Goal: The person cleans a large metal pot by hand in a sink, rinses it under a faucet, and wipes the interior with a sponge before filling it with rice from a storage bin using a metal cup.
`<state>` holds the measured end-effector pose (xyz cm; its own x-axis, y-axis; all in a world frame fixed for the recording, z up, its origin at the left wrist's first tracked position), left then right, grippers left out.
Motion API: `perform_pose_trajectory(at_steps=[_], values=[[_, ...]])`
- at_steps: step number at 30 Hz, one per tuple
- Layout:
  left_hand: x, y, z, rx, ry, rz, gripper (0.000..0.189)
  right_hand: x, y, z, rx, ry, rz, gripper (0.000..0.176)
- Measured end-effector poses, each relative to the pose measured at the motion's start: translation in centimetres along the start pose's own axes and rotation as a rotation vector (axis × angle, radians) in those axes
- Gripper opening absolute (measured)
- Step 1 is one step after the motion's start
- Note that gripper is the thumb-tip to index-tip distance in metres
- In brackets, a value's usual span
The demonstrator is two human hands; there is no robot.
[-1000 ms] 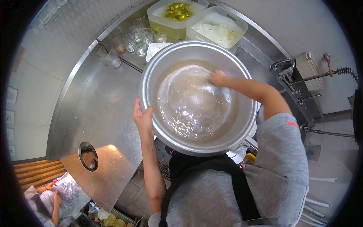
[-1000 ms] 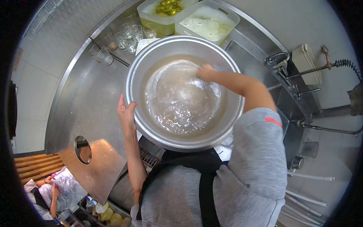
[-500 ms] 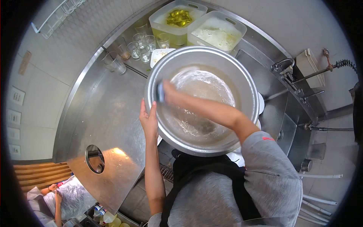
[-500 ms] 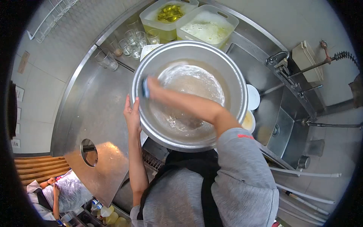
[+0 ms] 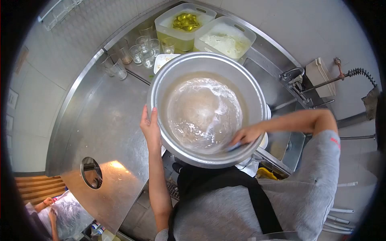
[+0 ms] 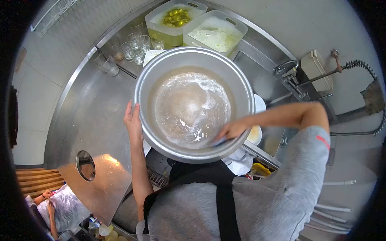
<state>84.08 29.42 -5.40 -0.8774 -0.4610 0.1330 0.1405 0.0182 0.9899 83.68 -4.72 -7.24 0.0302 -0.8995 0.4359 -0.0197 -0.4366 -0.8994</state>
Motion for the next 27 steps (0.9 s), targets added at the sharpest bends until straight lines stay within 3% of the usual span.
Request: perform_pose_trajectory(at_steps=[2, 3, 4, 5, 6, 7, 8, 10, 12, 15, 16, 19, 21, 23, 24, 27], values=[[0.4, 1.0, -0.1, 0.040, -0.020, 0.022, 0.047, 4.8, 2.0, 8.1, 0.835, -0.028, -0.360, 0.039], [0.5, 1.0, -0.2, 0.051, -0.040, 0.026, 0.048, 5.2, 0.8, 11.6, 1.245, 0.044, -0.335, 0.026], [0.4, 1.1, -0.3, 0.062, -0.060, 0.025, 0.048, 4.1, 2.0, 16.9, 1.516, -0.064, -0.395, 0.029], [0.4, 1.2, -0.5, 0.070, -0.081, 0.025, 0.049, 2.5, 1.4, 21.4, 1.680, -0.005, -0.101, 0.033], [0.4, 1.3, -0.6, 0.062, -0.086, 0.030, 0.049, -0.1, 0.3, 24.6, 2.072, 0.025, -0.043, 0.044], [0.4, 1.3, -0.6, 0.052, -0.091, 0.036, 0.050, -3.5, -2.9, 25.8, 2.235, -0.058, -0.032, 0.052], [0.3, 1.3, -0.6, 0.039, -0.097, 0.043, 0.051, -7.9, -4.5, 26.7, 2.386, -0.044, 0.172, 0.055], [0.2, 1.3, -0.6, 0.019, -0.073, 0.018, 0.052, -14.9, -8.7, 24.1, 2.323, -0.154, 0.549, 0.053], [0.1, 1.2, -0.8, 0.016, -0.065, 0.005, 0.052, -19.0, -10.8, 20.2, 2.356, -0.330, 1.060, 0.050], [0.0, 1.3, -0.6, 0.029, -0.067, 0.003, 0.052, -21.2, -7.9, 19.5, 2.266, -0.356, 1.036, 0.048], [0.0, 1.2, -0.6, 0.035, -0.070, 0.003, 0.052, -20.7, -7.1, 20.1, 2.132, -0.303, 0.989, 0.045], [-0.2, 0.4, -0.2, 0.039, -0.079, 0.008, 0.051, -16.4, -4.4, 21.9, 2.084, -0.005, 0.487, 0.041], [-0.4, 0.5, -0.4, 0.050, -0.088, 0.008, 0.050, -12.4, -0.5, 23.7, 1.774, 0.311, 0.456, 0.033], [-0.1, 1.0, -0.3, 0.065, -0.086, 0.013, 0.049, -7.1, 0.6, 22.1, 1.924, 0.182, -0.228, 0.030], [-0.1, 1.1, -0.4, 0.075, -0.075, 0.015, 0.048, -4.6, 2.6, 21.2, 1.930, 0.209, -0.249, 0.024], [0.1, 1.2, -0.5, 0.103, -0.026, 0.030, 0.046, -0.1, 2.8, 13.5, 1.460, 0.061, -0.730, 0.023]])
Point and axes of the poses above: each hand's wrist, its own x-axis away from the middle knuckle, its own z-axis out of the back of the hand, y = z × x, the point moved 2 cm from there along -x, towards the middle knuckle, and after that the axes turned 12 degrees about -x, right-handed, at the moved point
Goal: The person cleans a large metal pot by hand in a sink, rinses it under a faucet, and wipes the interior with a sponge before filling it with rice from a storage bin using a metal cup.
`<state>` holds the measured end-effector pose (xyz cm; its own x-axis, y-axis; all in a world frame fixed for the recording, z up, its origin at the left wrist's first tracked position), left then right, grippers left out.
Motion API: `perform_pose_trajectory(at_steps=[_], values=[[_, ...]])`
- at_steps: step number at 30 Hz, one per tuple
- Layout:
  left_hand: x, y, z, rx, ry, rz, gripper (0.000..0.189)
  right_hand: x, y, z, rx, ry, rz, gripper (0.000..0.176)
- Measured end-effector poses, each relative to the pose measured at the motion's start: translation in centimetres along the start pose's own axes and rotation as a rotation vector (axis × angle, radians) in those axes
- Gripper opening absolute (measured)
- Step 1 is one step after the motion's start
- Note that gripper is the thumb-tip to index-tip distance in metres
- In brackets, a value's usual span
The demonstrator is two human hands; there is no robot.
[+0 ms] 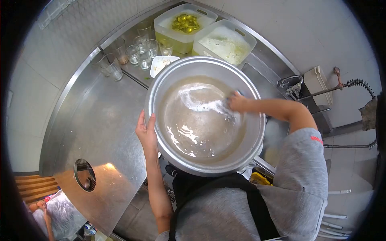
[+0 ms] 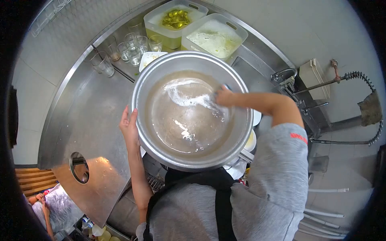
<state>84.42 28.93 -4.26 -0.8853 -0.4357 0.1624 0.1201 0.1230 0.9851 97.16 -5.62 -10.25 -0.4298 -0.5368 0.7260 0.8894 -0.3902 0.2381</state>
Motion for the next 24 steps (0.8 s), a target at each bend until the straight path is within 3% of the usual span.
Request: perform_pose_trajectory(at_steps=[1, 2, 3, 4, 6, 9, 11, 12, 13, 14, 15, 16, 18, 19, 21, 22, 24], values=[[0.0, -0.1, -0.1, 0.003, 0.027, 0.006, 0.045, -0.4, -1.1, -4.1, -0.244, -0.063, -0.062, 0.025], [0.1, -0.1, -0.1, 0.002, 0.054, 0.009, 0.045, 1.7, -3.5, -3.7, -0.403, -0.134, 0.038, 0.019], [0.1, 0.0, -0.1, 0.021, 0.050, 0.008, 0.044, 2.4, -5.6, -3.7, -0.686, -0.192, 0.183, 0.026], [0.2, 0.1, -0.1, 0.039, 0.045, 0.005, 0.043, 1.6, -7.7, -5.1, -0.866, -0.243, 0.452, 0.027], [0.1, 0.2, -0.2, 0.054, 0.038, -0.010, 0.044, 2.5, -13.8, -2.4, -1.323, 0.099, 0.594, 0.034], [0.1, -0.5, -0.1, 0.035, 0.026, -0.021, 0.046, -0.8, -20.0, 4.2, -1.268, 0.634, 0.590, 0.031], [-0.2, -0.6, 0.0, 0.015, 0.001, -0.023, 0.047, -6.6, -21.4, 7.7, -0.747, 0.994, 0.286, 0.028], [-0.2, -0.3, 0.0, -0.004, -0.017, -0.024, 0.048, -8.1, -19.7, 10.1, -0.550, 1.029, 0.245, 0.024], [-0.1, 0.1, 0.1, -0.023, -0.036, -0.021, 0.048, -12.0, -18.0, 11.2, -0.747, 0.954, 0.116, 0.022], [0.1, 0.2, 0.2, -0.045, -0.057, -0.012, 0.048, -12.6, -15.0, 13.5, -0.685, 0.848, 0.061, 0.018], [0.1, 0.0, 0.4, -0.071, -0.051, 0.010, 0.048, -15.1, -12.0, 13.2, -0.646, 0.898, -0.067, 0.015], [-0.2, -0.2, 0.5, -0.092, -0.047, 0.030, 0.048, -14.4, -8.7, 14.2, -0.512, 0.718, -0.116, 0.018], [-0.4, -0.2, 0.3, -0.090, -0.055, 0.038, 0.049, -16.6, -2.4, 10.7, -0.419, 0.646, -0.424, 0.022], [-0.2, 0.1, 0.2, -0.064, -0.063, 0.030, 0.050, -14.5, -0.3, 9.5, -0.444, 0.462, -0.504, 0.024], [-0.4, -0.4, 0.4, -0.042, -0.053, 0.011, 0.050, -11.5, 1.8, 4.4, -0.481, 0.271, -0.576, 0.025], [-0.9, -1.5, 0.6, -0.041, -0.033, -0.004, 0.049, -10.0, 2.1, 0.5, -0.422, 0.215, -0.515, 0.029], [-1.1, -2.1, 0.8, -0.045, -0.003, -0.022, 0.048, -4.3, -1.3, -1.3, -0.601, -0.025, -0.523, 0.023]])
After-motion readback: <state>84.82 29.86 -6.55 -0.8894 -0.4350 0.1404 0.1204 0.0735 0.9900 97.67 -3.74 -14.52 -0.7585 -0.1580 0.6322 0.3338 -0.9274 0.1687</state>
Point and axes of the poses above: each hand's wrist, its own x-axis away from the middle knuckle, its own z-axis out of the back of the hand, y = z × x, the point moved 2 cm from there along -x, towards the middle knuckle, and after that the axes turned 12 degrees about -x, right-handed, at the moved point
